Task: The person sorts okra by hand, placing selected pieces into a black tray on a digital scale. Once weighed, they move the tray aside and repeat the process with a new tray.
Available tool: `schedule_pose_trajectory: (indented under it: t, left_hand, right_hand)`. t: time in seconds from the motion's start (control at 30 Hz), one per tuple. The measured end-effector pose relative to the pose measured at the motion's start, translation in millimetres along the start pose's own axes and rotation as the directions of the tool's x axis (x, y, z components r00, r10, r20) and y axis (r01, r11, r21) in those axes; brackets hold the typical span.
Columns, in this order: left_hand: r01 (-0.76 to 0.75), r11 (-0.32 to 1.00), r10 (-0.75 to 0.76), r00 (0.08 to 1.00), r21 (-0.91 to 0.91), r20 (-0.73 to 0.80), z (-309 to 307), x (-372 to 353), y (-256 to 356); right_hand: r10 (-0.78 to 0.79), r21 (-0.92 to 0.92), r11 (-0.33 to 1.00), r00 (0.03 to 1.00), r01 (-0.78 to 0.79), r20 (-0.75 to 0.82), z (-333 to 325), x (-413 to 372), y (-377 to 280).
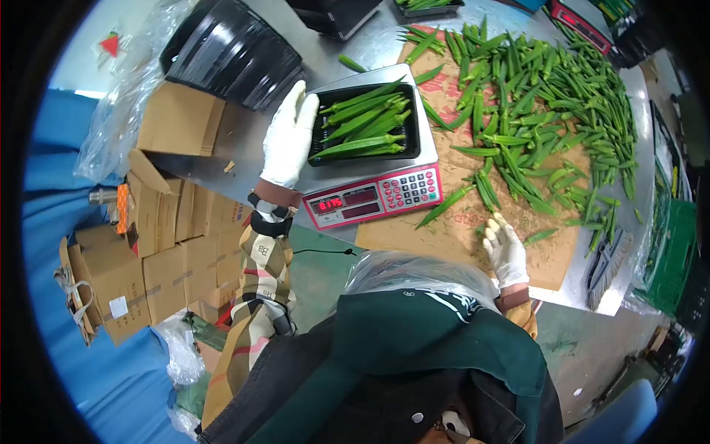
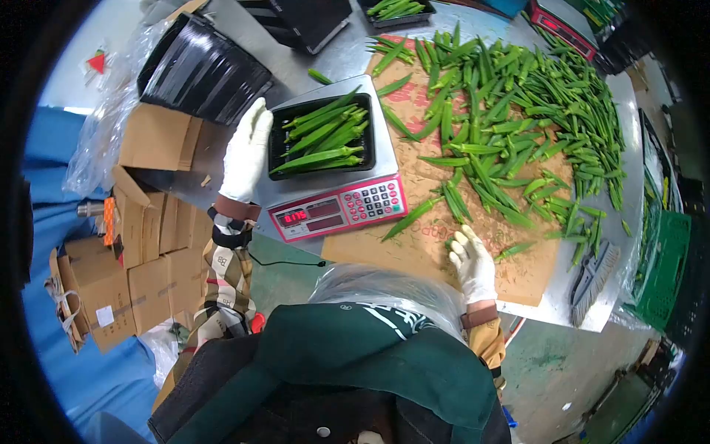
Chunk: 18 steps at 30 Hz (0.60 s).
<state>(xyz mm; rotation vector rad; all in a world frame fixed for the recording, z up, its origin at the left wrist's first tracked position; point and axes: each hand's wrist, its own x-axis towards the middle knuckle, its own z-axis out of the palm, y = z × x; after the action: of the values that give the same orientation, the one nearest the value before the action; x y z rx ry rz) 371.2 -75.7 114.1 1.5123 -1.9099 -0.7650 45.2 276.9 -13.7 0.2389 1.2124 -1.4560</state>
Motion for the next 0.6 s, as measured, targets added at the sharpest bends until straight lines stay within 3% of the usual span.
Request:
schedule_pose_trajectory:
  t: [0.13, 0.27, 0.37, 0.4, 0.5, 0.53, 0.6]
  left_hand:
    - [-0.405, 0.896, 0.407, 0.913, 0.182, 0.031, 43, 1, 27]
    - [-0.641, 0.742, 0.643, 0.763, 0.197, 0.066, 78, 13, 49]
    - [-0.67, 0.717, 0.634, 0.741, 0.192, 0.222, 95, 11, 56]
    - [-0.691, 0.669, 0.631, 0.723, 0.274, 0.283, 100, 7, 49]
    - [-0.668, 0.648, 0.658, 0.733, 0.366, 0.172, 106, 4, 37]
    - [-0.656, 0.651, 0.702, 0.712, 0.38, 0.027, 108, 3, 36]
    - [-0.669, 0.628, 0.723, 0.691, 0.398, 0.021, 105, 6, 33]
  right_hand:
    - [-0.019, -0.081, 0.997, 0.999, 0.016, -0.034, 9, -6, 4]
    - [-0.041, -0.099, 0.994, 0.998, 0.036, -0.048, 12, -8, 7]
    - [-0.059, -0.118, 0.992, 0.997, 0.053, -0.042, 13, -11, 9]
    - [-0.061, -0.127, 0.991, 0.996, 0.053, -0.062, 14, -12, 10]
    - [-0.07, -0.128, 0.99, 0.994, 0.058, -0.089, 10, -13, 11]
    - [-0.071, -0.116, 0.991, 0.994, 0.061, -0.086, 9, -15, 12]
    - [-0.074, -0.097, 0.993, 0.994, 0.066, -0.082, 8, -15, 12]
